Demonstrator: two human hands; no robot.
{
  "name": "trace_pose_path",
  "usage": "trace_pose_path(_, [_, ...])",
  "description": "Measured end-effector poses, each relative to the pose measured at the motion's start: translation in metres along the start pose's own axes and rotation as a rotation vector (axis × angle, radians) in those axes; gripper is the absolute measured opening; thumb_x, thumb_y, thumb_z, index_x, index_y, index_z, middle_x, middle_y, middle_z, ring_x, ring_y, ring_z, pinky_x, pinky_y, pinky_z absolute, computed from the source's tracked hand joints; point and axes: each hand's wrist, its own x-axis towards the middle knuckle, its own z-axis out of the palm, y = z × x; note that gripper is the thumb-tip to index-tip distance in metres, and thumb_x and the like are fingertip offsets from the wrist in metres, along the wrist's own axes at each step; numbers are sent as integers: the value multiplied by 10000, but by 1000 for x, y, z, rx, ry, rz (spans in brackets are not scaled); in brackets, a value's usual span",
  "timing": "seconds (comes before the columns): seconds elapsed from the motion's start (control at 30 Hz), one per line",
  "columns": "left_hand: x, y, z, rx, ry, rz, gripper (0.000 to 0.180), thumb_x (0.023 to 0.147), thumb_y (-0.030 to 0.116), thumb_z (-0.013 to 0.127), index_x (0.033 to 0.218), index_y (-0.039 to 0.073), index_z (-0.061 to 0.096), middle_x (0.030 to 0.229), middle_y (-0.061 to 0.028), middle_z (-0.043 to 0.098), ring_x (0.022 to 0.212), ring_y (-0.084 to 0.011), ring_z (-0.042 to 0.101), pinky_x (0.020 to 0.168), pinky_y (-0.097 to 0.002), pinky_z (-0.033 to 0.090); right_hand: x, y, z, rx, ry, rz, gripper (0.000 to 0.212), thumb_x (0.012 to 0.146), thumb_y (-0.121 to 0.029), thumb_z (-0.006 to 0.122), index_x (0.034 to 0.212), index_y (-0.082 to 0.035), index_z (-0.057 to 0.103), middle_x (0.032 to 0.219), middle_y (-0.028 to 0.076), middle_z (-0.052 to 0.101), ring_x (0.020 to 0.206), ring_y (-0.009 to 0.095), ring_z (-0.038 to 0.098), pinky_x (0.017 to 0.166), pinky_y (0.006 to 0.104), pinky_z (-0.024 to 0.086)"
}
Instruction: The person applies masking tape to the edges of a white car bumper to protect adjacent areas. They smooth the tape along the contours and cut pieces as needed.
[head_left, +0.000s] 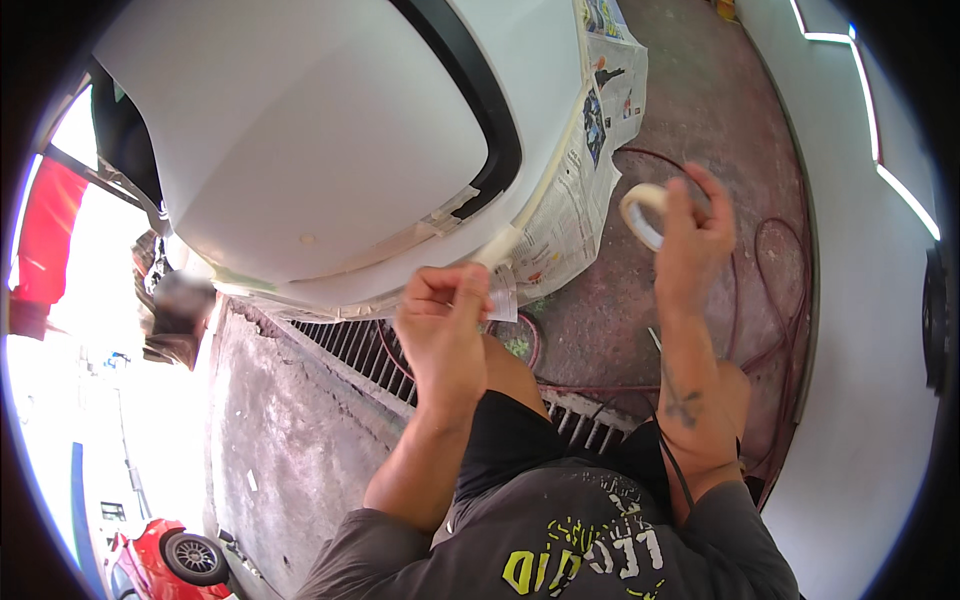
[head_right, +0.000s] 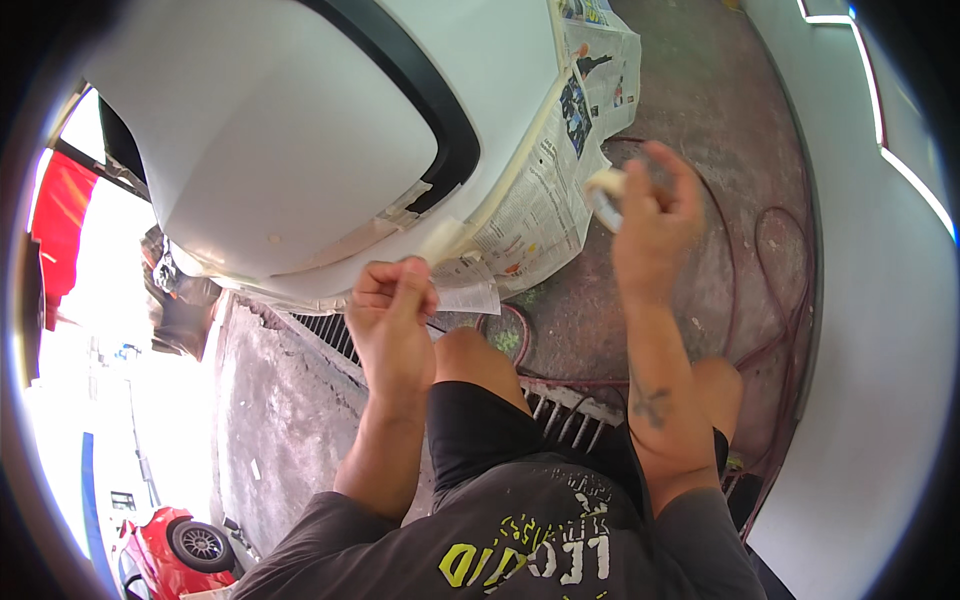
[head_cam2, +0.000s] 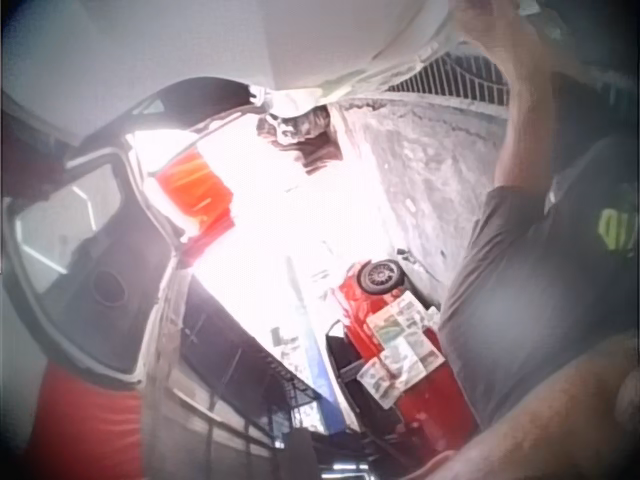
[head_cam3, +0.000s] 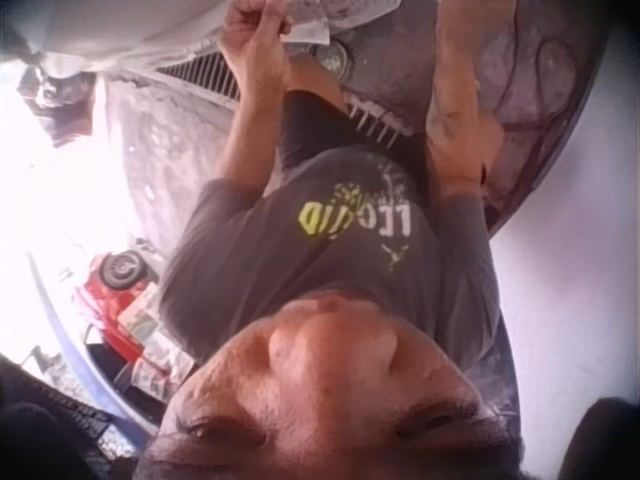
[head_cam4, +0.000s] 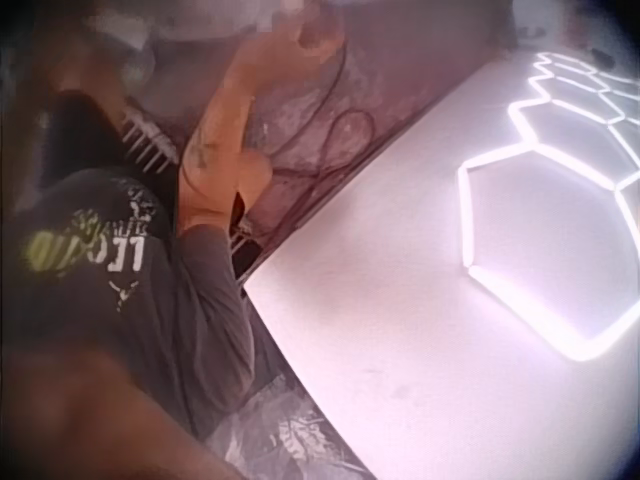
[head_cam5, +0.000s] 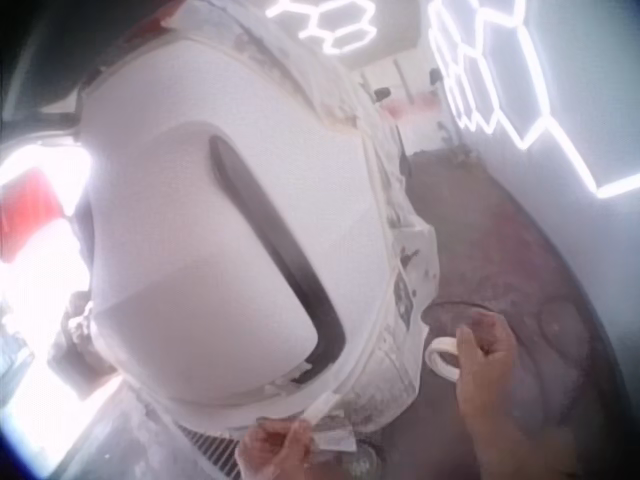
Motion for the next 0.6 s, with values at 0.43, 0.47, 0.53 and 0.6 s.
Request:
trace_pose_path(0.43, [50,2,11,-342,-7,-259,143,1035,163,745,1123,52,726,1052,-75,752,885,-164,703,758,-294,507,-41,-36,63,514,-727,540,218,986,-186,793,1025,18,727,900,6,691,806,47,565,715,245,461])
trace_pose_path(0.47, [52,2,8,-321,-5,-258,150,1032,169,749,1122,51,726,1054,-78,753,891,-169,705,759,-296,505,-41,-34,65,491,-728,520,215,985,-182,791,1018,21,727,908,17,704,816,50,579,725,246,470])
trace_pose_path(0.53, [56,1,5,-293,-3,-268,162,1026,178,758,1120,50,727,1056,-83,756,897,-175,710,757,-295,502,-40,-34,69,416,-716,507,217,979,-187,795,999,19,731,908,16,702,819,52,582,732,244,470])
trace_pose_path(0.6, [58,3,3,-278,-4,-289,172,1020,185,768,1120,50,729,1058,-88,760,900,-178,717,748,-291,498,-39,-36,73,364,-695,498,220,973,-193,800,985,17,735,898,10,692,808,52,575,721,241,464])
